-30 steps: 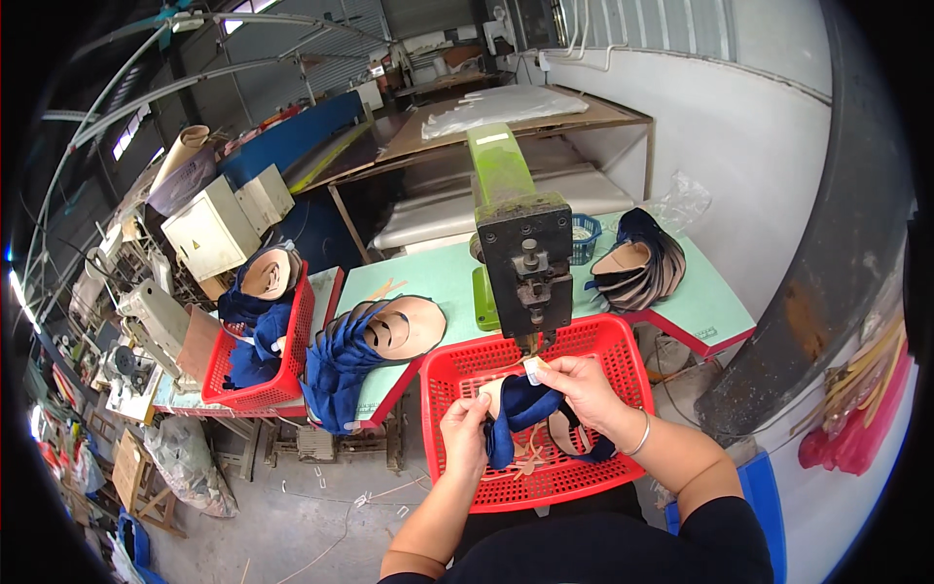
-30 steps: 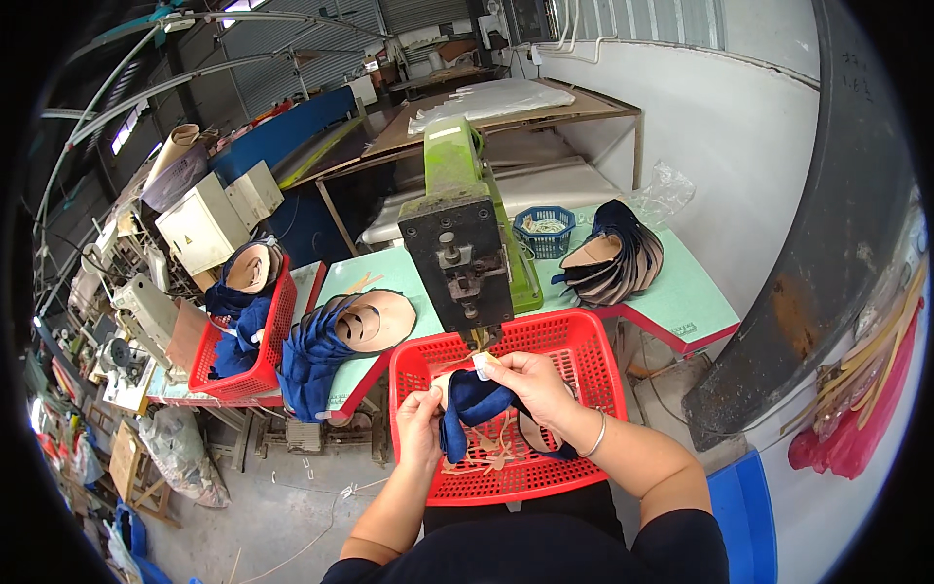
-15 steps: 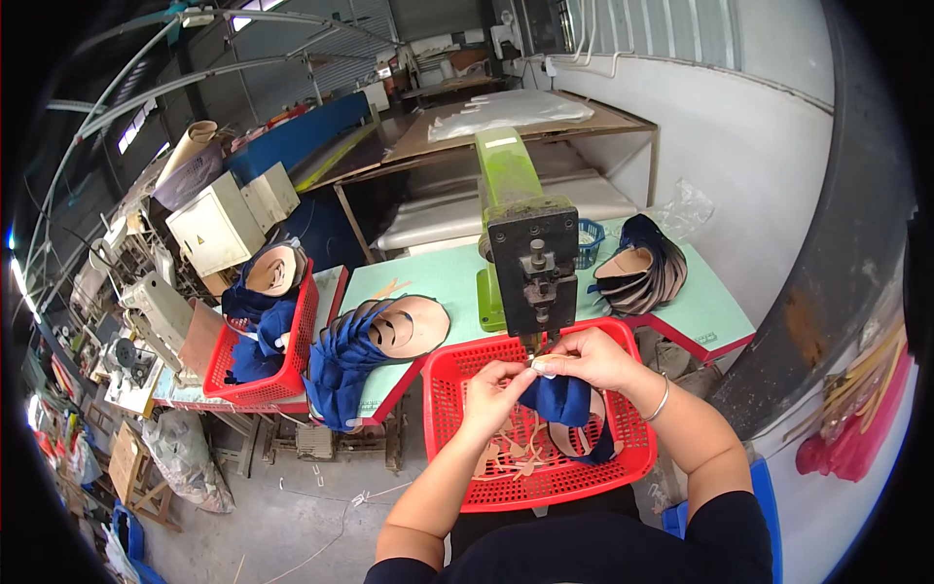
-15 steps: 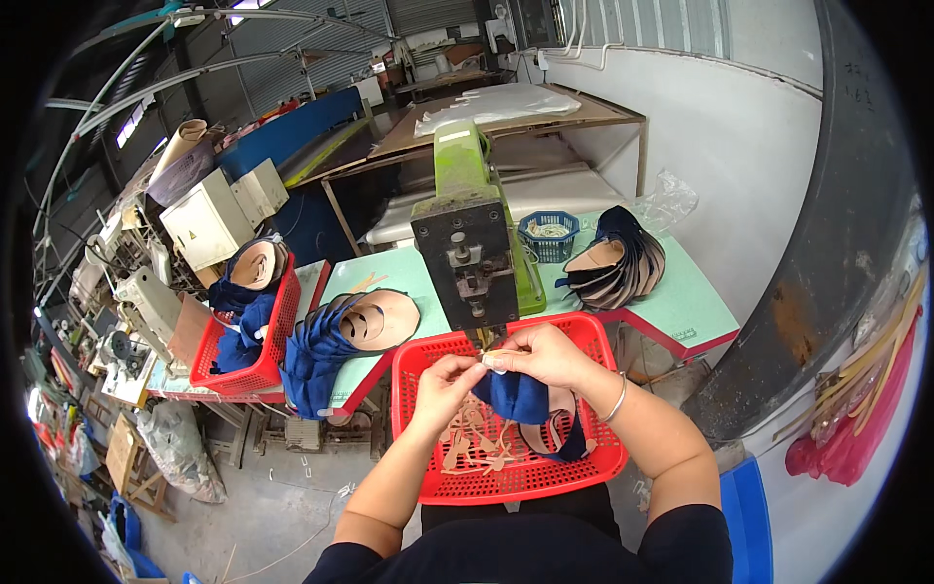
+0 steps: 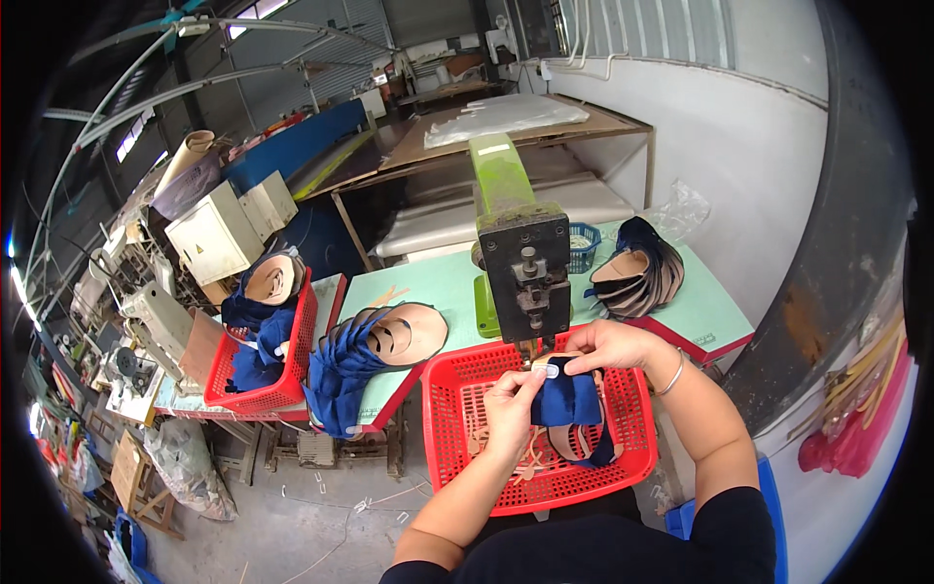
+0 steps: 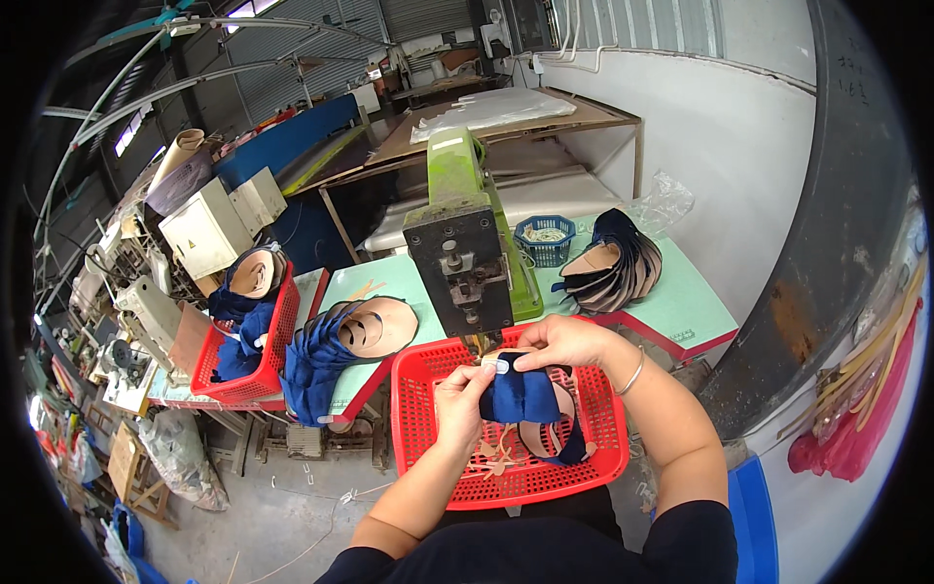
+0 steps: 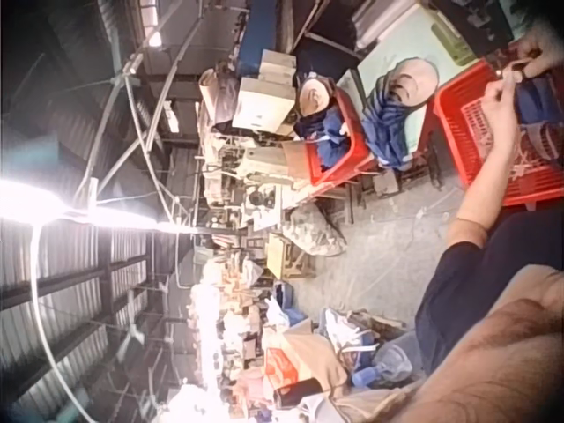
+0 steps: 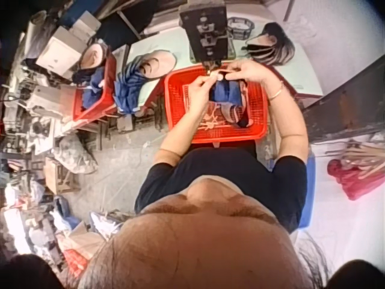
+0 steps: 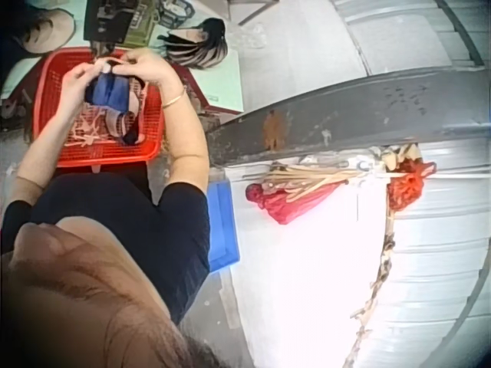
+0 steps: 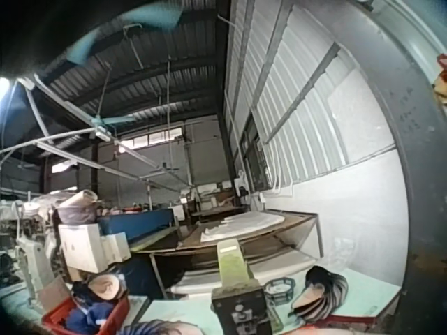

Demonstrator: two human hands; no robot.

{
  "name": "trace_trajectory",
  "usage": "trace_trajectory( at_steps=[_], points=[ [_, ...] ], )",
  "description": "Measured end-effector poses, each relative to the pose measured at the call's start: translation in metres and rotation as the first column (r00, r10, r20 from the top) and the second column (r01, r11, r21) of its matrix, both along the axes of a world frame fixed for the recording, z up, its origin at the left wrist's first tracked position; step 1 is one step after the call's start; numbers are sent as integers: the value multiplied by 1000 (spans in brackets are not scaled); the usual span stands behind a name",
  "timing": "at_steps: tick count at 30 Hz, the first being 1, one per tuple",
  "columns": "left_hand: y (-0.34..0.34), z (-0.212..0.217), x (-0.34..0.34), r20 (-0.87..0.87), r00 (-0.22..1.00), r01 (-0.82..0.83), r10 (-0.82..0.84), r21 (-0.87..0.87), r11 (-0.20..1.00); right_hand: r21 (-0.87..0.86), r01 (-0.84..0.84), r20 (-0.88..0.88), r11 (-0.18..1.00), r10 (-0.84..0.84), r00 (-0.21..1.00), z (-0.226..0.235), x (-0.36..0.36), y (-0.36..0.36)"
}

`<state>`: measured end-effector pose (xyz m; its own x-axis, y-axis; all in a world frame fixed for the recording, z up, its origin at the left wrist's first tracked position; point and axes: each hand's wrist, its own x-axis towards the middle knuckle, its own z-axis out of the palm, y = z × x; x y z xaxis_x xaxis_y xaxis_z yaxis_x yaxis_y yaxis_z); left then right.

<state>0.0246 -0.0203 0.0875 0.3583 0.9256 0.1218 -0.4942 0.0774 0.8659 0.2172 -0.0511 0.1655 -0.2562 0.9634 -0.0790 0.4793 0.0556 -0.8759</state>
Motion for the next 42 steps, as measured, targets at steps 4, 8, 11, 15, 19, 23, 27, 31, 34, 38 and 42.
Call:
trace_trajectory(
  at_steps=[4,8,11,15,19,23,27,31,34,38,42],
  points=[
    [-4,5,5,55,998,15,-12,-55,998,15,25,-96,1000,-24,995,-8,7,0],
    [-4,7,6,59,998,-1,5,-69,998,15,29,-122,999,-27,992,-4,5,3],
    [-5,8,6,73,997,14,-7,-92,996,27,28,-107,999,-25,994,-7,7,5],
    [-3,6,2,69,997,-21,25,-64,998,38,32,-50,999,-30,998,-3,2,9],
    [1,2,-4,46,998,-42,41,2,999,7,32,-36,999,-32,999,-1,-3,14],
    [9,2,-9,-7,999,-43,43,14,999,-31,50,-84,998,-52,995,4,-10,11],
    [19,11,-18,-153,988,11,4,99,995,59,94,-129,994,-86,988,-13,-11,7],
    [37,14,-27,-198,980,82,-35,231,969,91,160,-262,983,-131,956,-29,-27,2],
    [48,11,-32,-190,971,180,-142,197,964,108,201,-274,974,-165,947,-31,-35,0],
    [41,-1,-34,-57,986,158,-154,72,985,77,207,-251,975,-182,951,-24,-37,0],
    [25,-8,-26,80,982,175,-174,-7,985,96,187,-342,978,-144,929,-29,-23,12]
  ],
)
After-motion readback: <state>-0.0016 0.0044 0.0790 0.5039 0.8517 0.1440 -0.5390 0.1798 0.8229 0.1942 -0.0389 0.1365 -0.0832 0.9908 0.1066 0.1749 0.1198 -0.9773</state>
